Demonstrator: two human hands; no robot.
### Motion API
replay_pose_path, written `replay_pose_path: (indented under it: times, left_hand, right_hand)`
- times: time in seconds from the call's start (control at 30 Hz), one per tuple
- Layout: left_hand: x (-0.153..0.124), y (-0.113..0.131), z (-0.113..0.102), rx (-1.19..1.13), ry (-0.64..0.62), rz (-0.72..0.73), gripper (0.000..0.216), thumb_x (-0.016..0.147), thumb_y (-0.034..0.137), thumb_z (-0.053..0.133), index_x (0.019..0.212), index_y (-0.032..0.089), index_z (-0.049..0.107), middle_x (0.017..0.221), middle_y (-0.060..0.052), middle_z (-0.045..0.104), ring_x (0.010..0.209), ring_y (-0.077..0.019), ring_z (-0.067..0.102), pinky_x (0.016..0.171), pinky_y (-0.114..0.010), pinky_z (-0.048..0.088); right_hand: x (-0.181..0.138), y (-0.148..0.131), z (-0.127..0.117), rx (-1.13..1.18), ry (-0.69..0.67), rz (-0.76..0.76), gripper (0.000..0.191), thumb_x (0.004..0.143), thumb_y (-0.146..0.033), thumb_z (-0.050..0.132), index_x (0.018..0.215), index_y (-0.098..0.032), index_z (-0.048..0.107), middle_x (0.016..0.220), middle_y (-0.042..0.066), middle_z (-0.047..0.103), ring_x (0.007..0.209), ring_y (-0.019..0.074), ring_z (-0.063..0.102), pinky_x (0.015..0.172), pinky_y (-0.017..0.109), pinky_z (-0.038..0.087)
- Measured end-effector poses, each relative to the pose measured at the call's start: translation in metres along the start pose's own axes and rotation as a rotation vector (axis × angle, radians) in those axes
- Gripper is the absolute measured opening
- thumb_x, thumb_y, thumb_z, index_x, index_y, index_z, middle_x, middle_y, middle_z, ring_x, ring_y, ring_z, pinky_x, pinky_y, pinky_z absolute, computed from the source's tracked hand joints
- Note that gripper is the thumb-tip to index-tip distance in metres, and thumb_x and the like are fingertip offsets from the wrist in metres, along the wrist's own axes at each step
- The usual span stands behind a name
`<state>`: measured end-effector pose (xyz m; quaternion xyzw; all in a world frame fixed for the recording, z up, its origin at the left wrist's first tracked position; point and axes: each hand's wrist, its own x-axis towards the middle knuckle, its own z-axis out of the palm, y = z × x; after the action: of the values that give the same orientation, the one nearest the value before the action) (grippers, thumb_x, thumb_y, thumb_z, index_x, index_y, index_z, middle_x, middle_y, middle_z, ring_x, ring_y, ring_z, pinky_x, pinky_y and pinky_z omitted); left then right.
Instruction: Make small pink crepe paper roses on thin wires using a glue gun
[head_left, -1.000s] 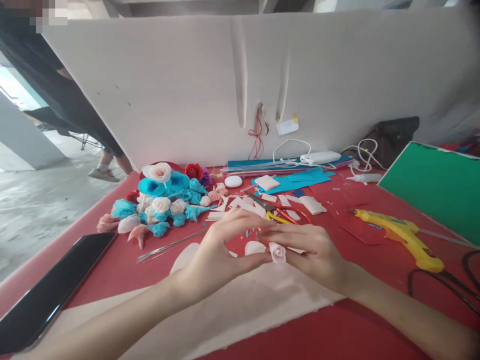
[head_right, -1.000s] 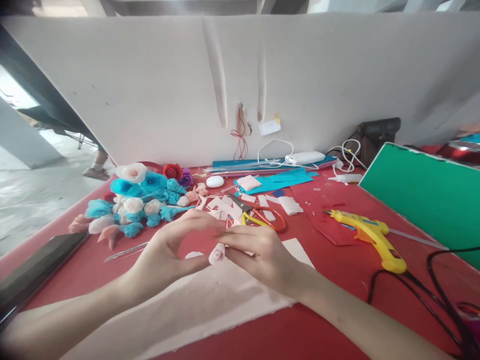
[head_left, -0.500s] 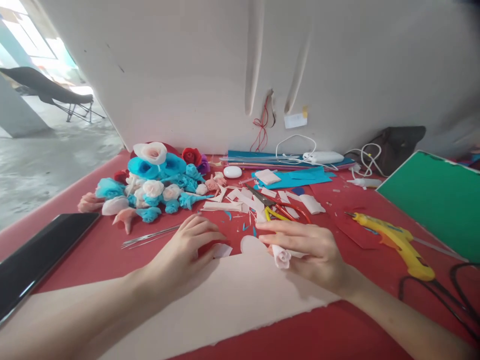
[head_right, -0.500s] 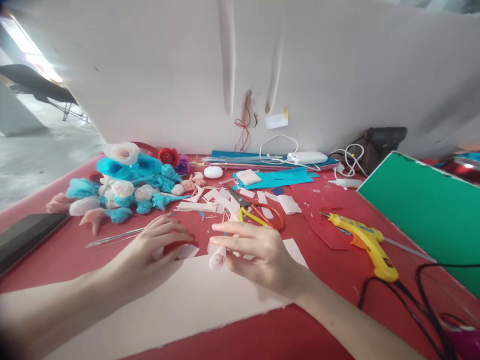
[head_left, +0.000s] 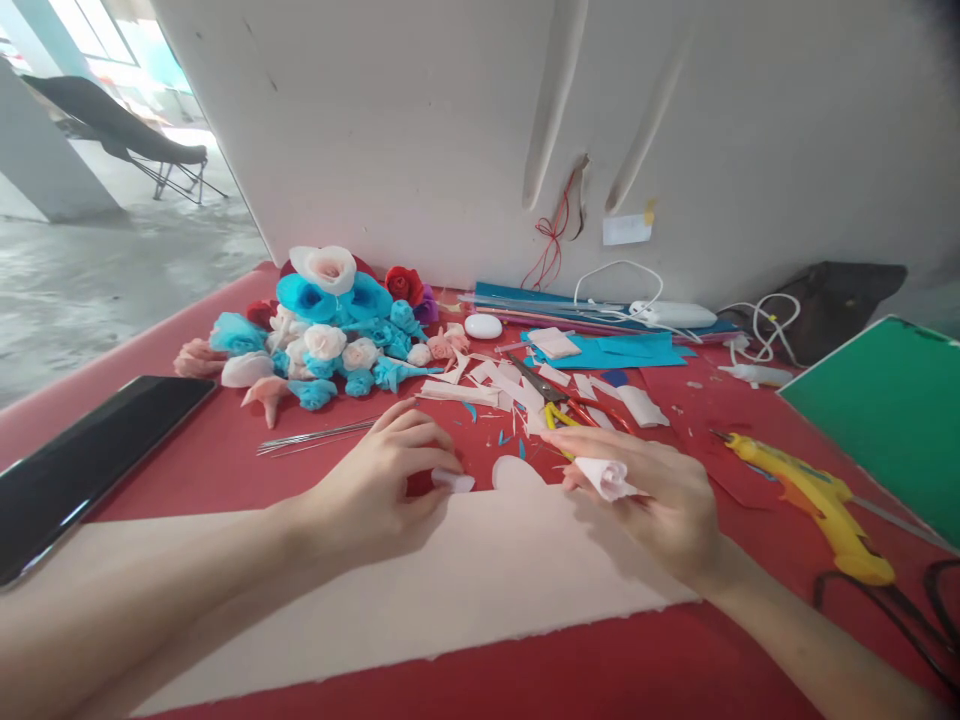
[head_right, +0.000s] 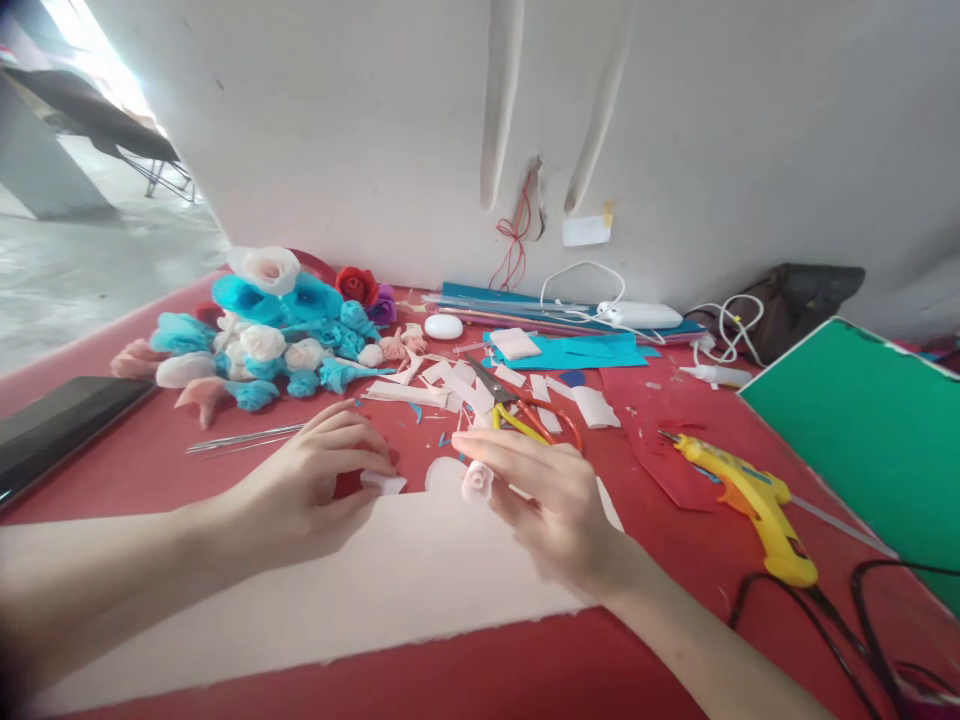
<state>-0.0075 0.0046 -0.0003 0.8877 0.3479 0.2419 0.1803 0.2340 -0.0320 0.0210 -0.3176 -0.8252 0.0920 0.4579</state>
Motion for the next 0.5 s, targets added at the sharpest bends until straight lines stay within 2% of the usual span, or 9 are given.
replay_pose_path:
  times: [0.17, 0.3, 0.4, 0.5]
  left_hand:
    - [0.0, -0.005, -0.001, -0.069, -0.013, -0.023, 0.013, 0.071, 0.009, 0.054, 0.077, 0.02, 0.058, 0.079, 0.001, 0.062, 0.076, -0.0148, 0.054, 0.082, -0.032, 0.04]
    - [0.0, -0.008, -0.001, -0.099, 0.009, -0.105, 0.004, 0.076, 0.021, 0.058, 0.075, 0.019, 0.055, 0.078, 0.002, 0.063, 0.069, -0.0126, 0.056, 0.072, -0.029, 0.043]
    - [0.001, -0.011, -0.001, -0.108, 0.019, -0.123, 0.009, 0.075, 0.027, 0.061, 0.072, 0.019, 0.059, 0.074, 0.002, 0.064, 0.071, -0.0135, 0.056, 0.075, -0.03, 0.042]
    - [0.001, -0.013, 0.0, -0.115, 0.017, -0.123, 0.009, 0.076, 0.027, 0.061, 0.071, 0.021, 0.064, 0.072, 0.002, 0.065, 0.069, -0.0135, 0.056, 0.086, -0.036, 0.039]
  right_hand:
    - [0.001, 0.0, 0.001, -0.015, -0.02, 0.0, 0.028, 0.081, -0.009, 0.051, 0.106, -0.019, 0.059, 0.091, 0.002, 0.066, 0.081, 0.0111, 0.063, 0.073, 0.022, 0.052]
    - [0.003, -0.002, 0.002, -0.037, -0.01, 0.012, 0.022, 0.084, -0.013, 0.049, 0.102, -0.02, 0.059, 0.082, 0.0, 0.067, 0.07, 0.0091, 0.063, 0.061, 0.019, 0.051]
    - [0.004, -0.004, 0.003, -0.071, -0.004, 0.033, 0.017, 0.084, -0.015, 0.05, 0.096, -0.018, 0.061, 0.075, 0.0, 0.066, 0.066, 0.0086, 0.062, 0.055, 0.017, 0.048]
    - [0.004, -0.004, 0.003, -0.098, -0.008, 0.051, 0.014, 0.084, -0.014, 0.05, 0.092, -0.017, 0.061, 0.072, 0.0, 0.065, 0.063, 0.0085, 0.061, 0.052, 0.017, 0.047]
